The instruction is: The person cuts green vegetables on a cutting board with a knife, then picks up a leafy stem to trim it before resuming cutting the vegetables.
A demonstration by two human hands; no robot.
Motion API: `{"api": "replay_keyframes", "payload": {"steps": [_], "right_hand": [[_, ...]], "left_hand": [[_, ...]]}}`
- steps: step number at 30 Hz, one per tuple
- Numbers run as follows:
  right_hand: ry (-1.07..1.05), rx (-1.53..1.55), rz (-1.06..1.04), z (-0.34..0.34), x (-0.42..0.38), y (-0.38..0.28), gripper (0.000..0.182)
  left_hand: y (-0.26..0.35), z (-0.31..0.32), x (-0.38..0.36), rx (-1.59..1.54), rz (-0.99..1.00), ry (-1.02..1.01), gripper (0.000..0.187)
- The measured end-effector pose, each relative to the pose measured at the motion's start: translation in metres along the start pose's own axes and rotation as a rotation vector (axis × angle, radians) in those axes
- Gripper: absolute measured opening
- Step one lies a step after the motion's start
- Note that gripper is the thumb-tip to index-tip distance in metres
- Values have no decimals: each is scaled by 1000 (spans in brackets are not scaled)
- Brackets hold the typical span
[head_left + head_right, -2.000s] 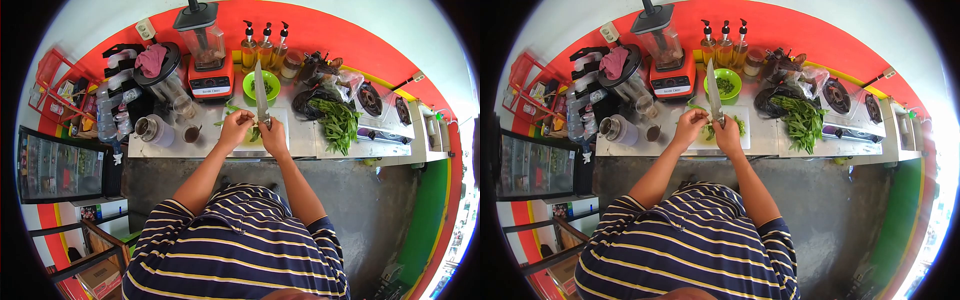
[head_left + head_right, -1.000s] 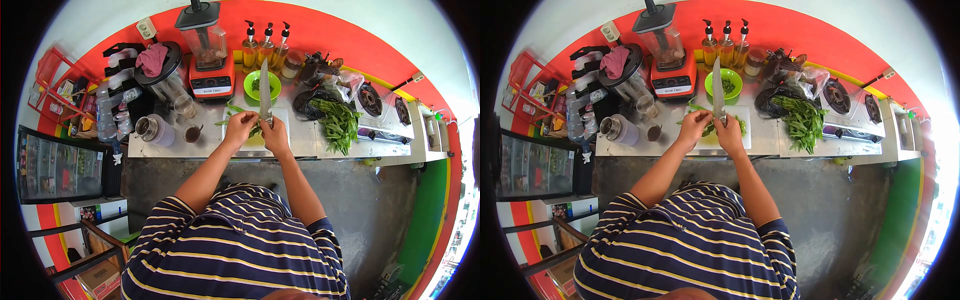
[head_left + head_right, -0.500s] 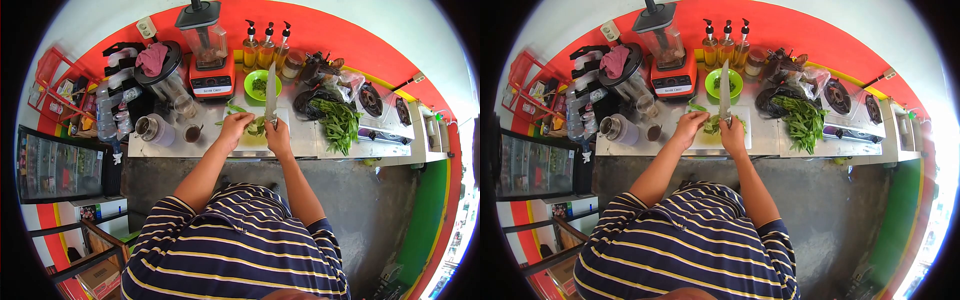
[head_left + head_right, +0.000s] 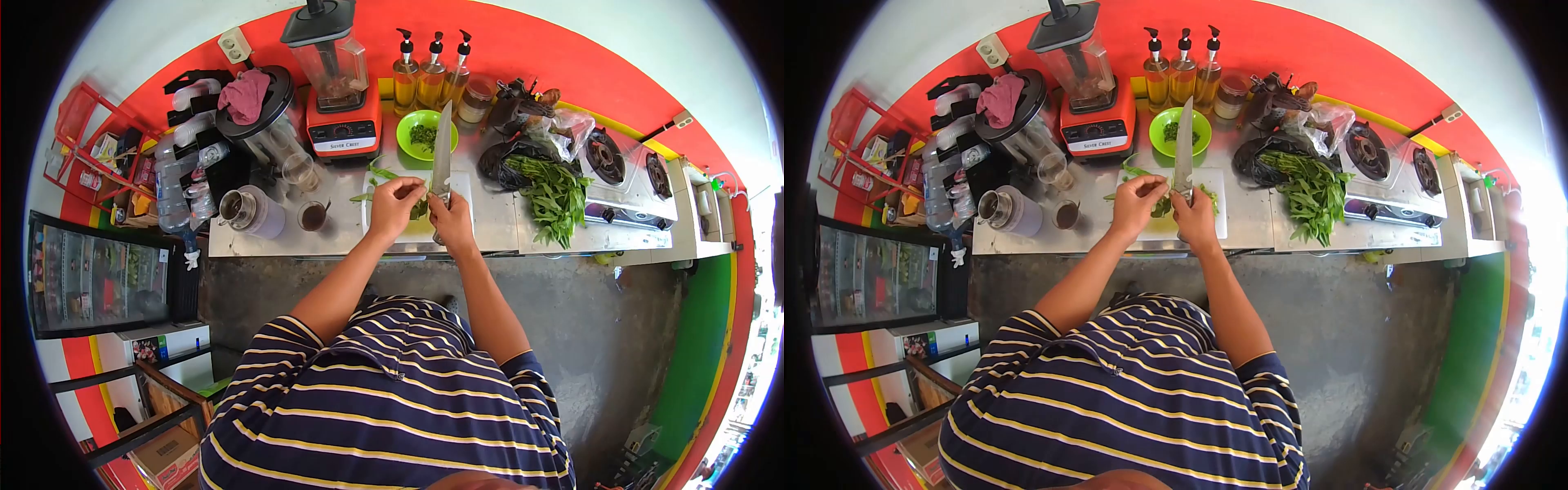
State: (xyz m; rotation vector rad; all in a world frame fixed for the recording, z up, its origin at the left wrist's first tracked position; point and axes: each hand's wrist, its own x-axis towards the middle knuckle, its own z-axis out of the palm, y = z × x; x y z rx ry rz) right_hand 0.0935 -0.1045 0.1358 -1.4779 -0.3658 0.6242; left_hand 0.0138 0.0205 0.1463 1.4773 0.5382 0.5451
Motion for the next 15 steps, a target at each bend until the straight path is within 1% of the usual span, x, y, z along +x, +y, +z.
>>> {"api": "replay_keyframes", "payload": {"steps": [1, 2, 5, 9, 12, 14, 15], "right_hand": [[-4, 57, 18, 3, 0, 0, 16], [-7, 114, 37, 5, 0, 0, 16], [18, 136, 48, 7, 2, 6, 15], [41, 142, 67, 10, 2, 11, 15], [66, 178, 88, 10, 4, 18, 14], [62, 120, 99, 6, 5, 23, 14], [68, 123, 101, 4, 4, 24, 14]], "left_hand": [[0, 3, -1, -52, -26, -38, 17], [0, 6, -3, -55, -39, -21, 18], [-8, 7, -5, -67, -62, 1, 21], [-23, 2, -5, -75, -89, -23, 25], [-27, -3, -7, -88, -120, -59, 28], [-30, -8, -7, -118, -126, -172, 30], [-34, -10, -7, -116, -129, -178, 30]]}}
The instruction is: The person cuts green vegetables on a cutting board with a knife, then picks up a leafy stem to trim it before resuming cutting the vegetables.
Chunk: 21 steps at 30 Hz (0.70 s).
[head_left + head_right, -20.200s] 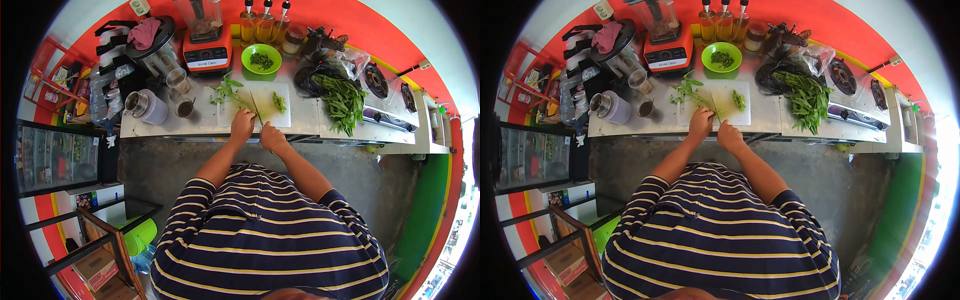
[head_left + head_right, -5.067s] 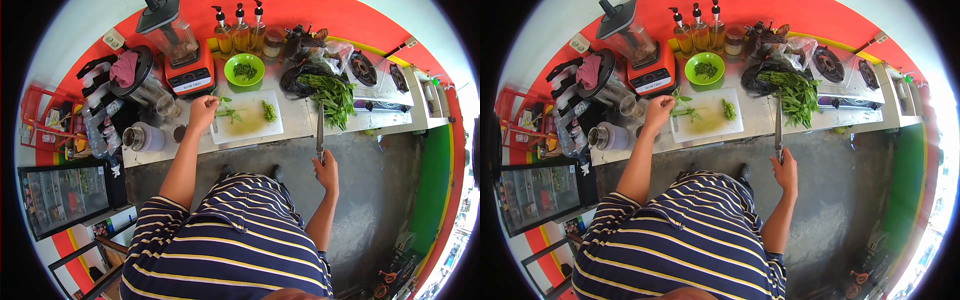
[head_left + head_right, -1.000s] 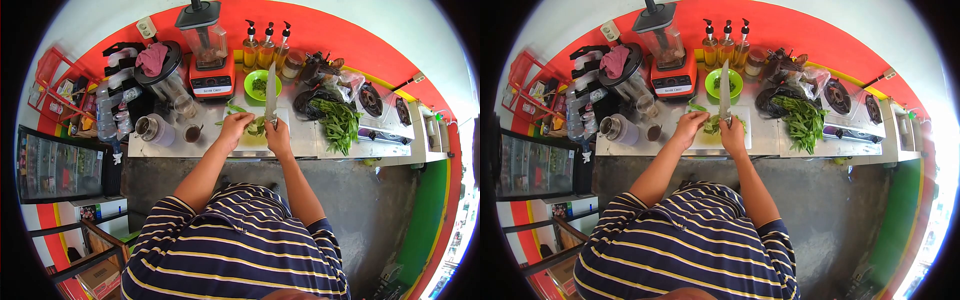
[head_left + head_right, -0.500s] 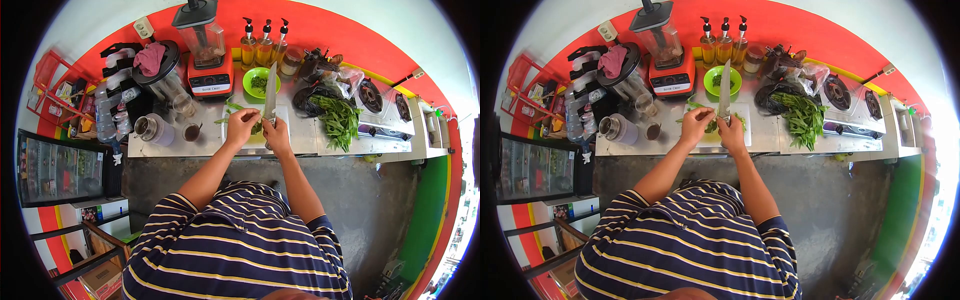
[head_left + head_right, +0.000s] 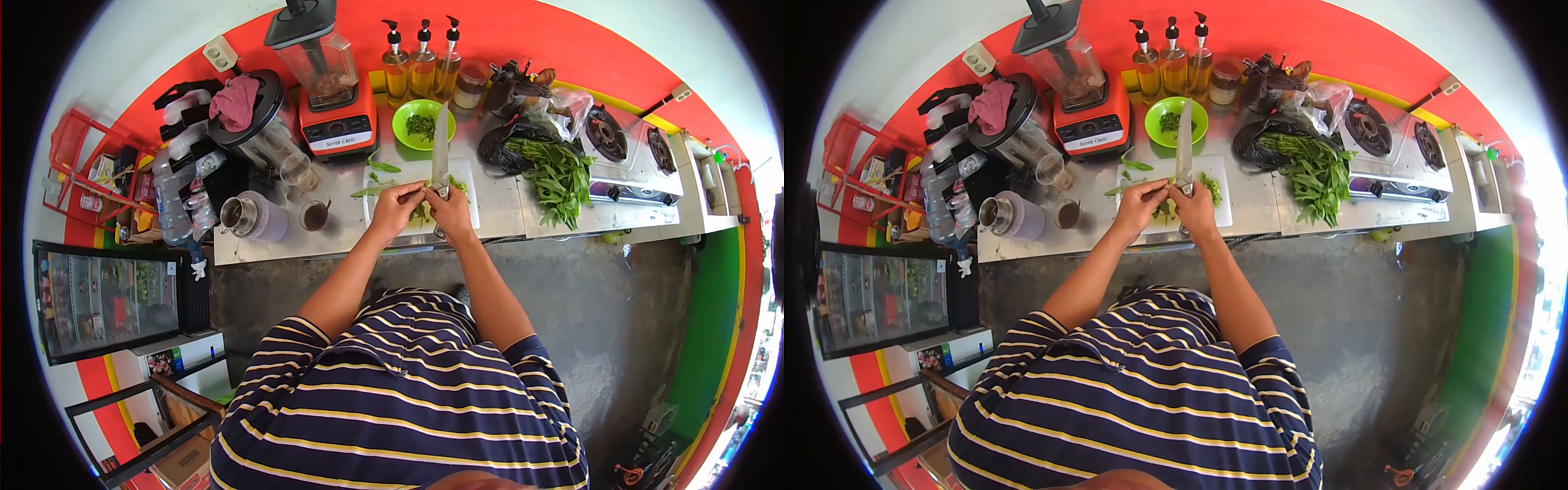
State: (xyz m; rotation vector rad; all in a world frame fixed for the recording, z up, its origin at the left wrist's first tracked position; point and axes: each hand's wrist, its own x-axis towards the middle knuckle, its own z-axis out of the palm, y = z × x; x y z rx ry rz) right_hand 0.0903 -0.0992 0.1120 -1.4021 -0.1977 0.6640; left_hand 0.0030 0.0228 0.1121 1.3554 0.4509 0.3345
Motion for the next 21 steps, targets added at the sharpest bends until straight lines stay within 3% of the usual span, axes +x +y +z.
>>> {"api": "replay_keyframes", "payload": {"steps": [3, 5, 6, 8, 11, 16, 21], "right_hand": [[-10, -101, 31, -11, 0, 7, 21], [62, -333, 30, -22, 5, 26, 31], [67, -335, 38, -27, 2, 30, 31], [152, -660, -88, -39, -6, 36, 36], [127, -850, -146, -61, -17, 50, 34], [6, -963, -186, -82, -29, 61, 30], [-50, -1025, -147, -87, -35, 69, 30]], "left_hand": [[-10, -7, 5, 43, 27, -70, 31], [-20, -13, 12, 341, -9, -2, 29], [-29, -17, 15, 338, -17, -6, 29], [-51, -22, 20, 552, 71, 64, 25], [-70, -20, 21, 674, 96, 85, 19], [-92, -8, 24, 823, 189, 12, 15], [-97, -10, 39, 940, 299, 118, 6]]}}
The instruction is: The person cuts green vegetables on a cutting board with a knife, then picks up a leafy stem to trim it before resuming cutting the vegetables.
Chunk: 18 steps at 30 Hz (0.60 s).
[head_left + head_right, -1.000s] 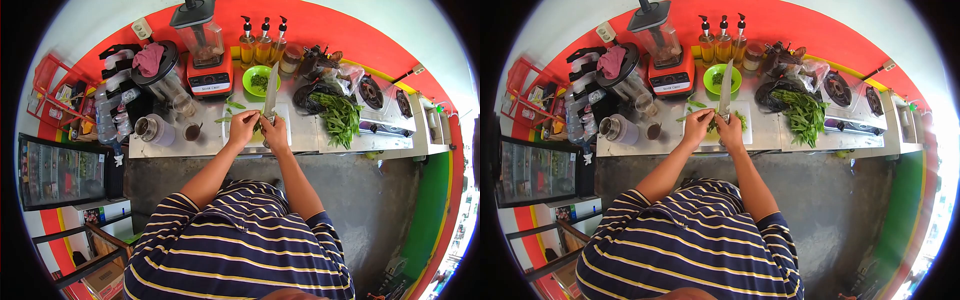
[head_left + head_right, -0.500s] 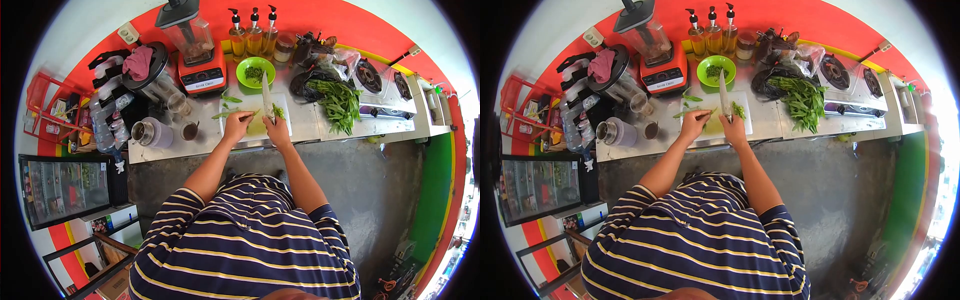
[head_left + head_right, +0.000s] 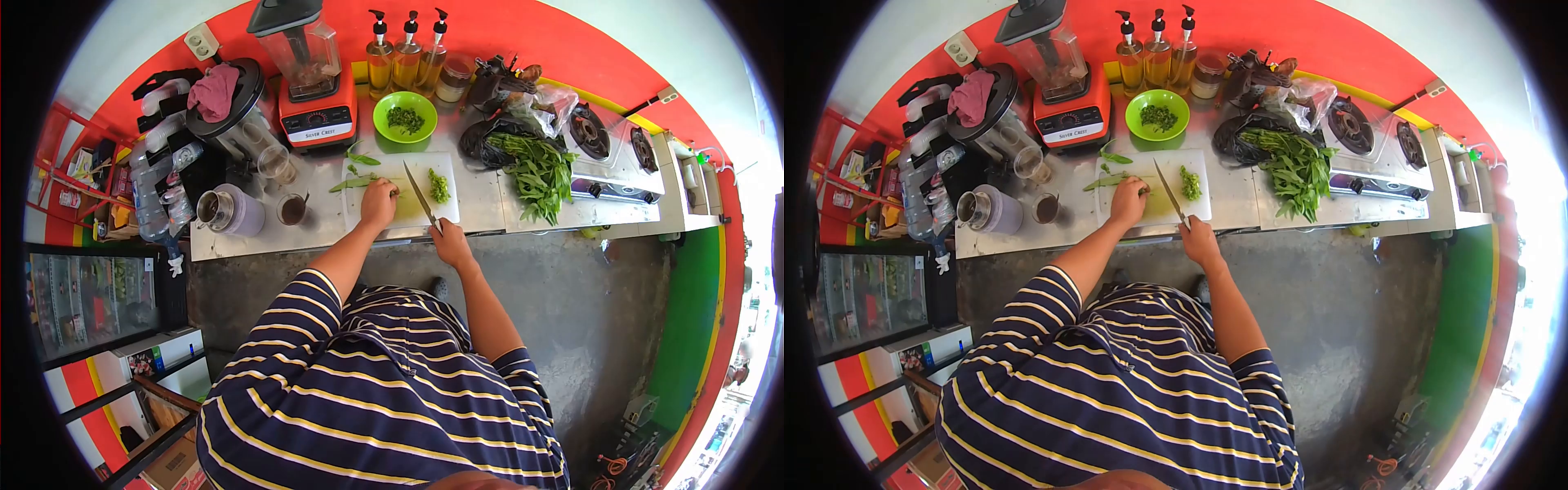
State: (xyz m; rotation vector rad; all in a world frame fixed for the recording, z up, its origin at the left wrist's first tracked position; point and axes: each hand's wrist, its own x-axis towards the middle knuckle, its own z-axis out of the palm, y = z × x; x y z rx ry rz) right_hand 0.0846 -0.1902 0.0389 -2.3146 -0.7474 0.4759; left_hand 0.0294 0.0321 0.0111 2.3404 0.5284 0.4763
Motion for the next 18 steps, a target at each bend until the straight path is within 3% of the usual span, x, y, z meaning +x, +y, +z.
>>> {"api": "replay_keyframes", "payload": {"steps": [4, 6, 18], "right_hand": [[-53, 11, 73, -4, -3, 0, 32], [-37, -126, 85, -9, -6, -4, 36], [-64, -282, 69, -19, 1, -16, 40]], "left_hand": [[0, 0, 4, 64, 37, 39, 9], [4, 2, 0, 96, 68, -52, 9], [22, 4, -15, 127, 134, -103, 13]]}}
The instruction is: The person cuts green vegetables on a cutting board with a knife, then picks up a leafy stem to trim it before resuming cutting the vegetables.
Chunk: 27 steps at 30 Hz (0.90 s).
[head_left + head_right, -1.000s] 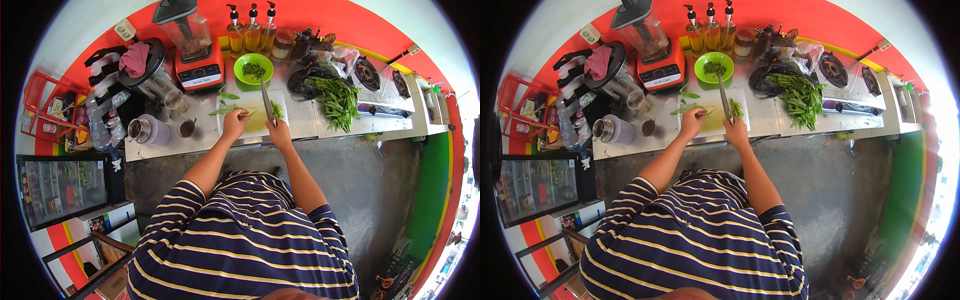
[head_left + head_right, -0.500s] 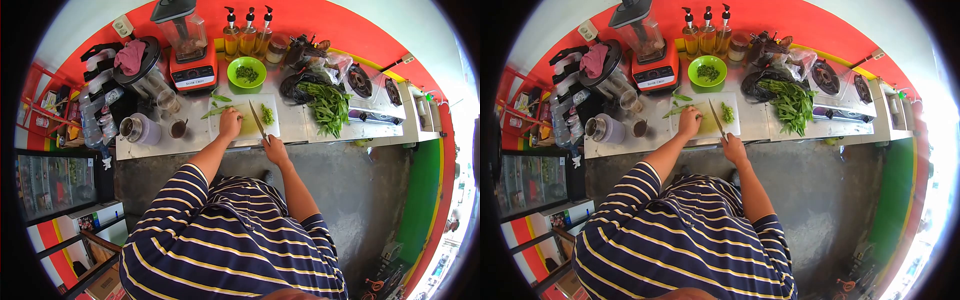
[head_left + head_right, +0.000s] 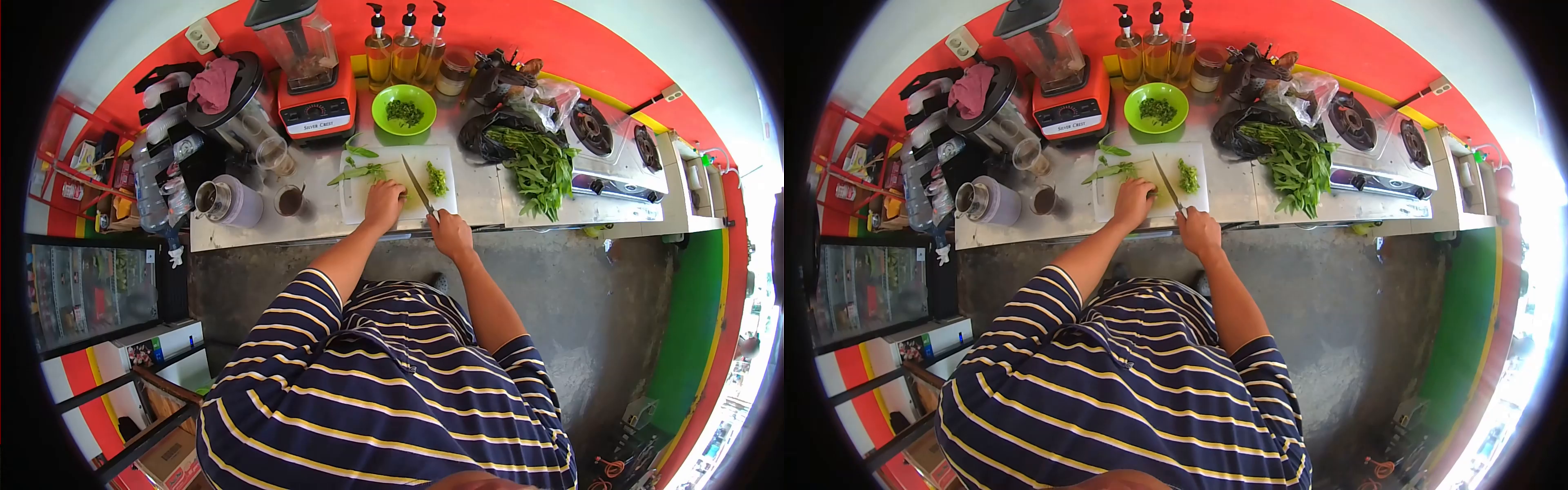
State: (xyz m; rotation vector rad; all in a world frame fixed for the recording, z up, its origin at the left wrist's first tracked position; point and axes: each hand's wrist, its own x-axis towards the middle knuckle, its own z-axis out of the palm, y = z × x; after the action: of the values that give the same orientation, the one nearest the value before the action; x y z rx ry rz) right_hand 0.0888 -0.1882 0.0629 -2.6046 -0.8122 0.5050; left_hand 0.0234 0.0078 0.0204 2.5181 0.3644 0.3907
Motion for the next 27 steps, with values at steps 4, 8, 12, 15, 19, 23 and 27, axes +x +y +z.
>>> {"api": "replay_keyframes", "payload": {"steps": [4, 8, 12, 15, 19, 23, 27], "right_hand": [[-54, -41, -21, 1, 2, 2, 41], [-61, -48, -31, 2, 0, 6, 41], [-76, -40, -40, 0, -1, 8, 41], [-82, -53, -42, -3, -1, 11, 41], [-86, -64, -60, -6, -1, 13, 41], [-107, -65, -61, -7, 1, 14, 40], [-110, -73, -59, -9, 0, 14, 41]], "left_hand": [[3, 1, -1, 5, -7, 52, 14], [5, 0, -2, 31, -27, 22, 14], [5, 3, -3, 77, -32, 11, 12], [7, 4, -4, 54, -50, 41, 10], [2, 5, -5, 80, -39, 105, 8], [3, -3, -8, 109, -60, 91, 8], [0, 1, -4, 0, -165, 115, 9]]}}
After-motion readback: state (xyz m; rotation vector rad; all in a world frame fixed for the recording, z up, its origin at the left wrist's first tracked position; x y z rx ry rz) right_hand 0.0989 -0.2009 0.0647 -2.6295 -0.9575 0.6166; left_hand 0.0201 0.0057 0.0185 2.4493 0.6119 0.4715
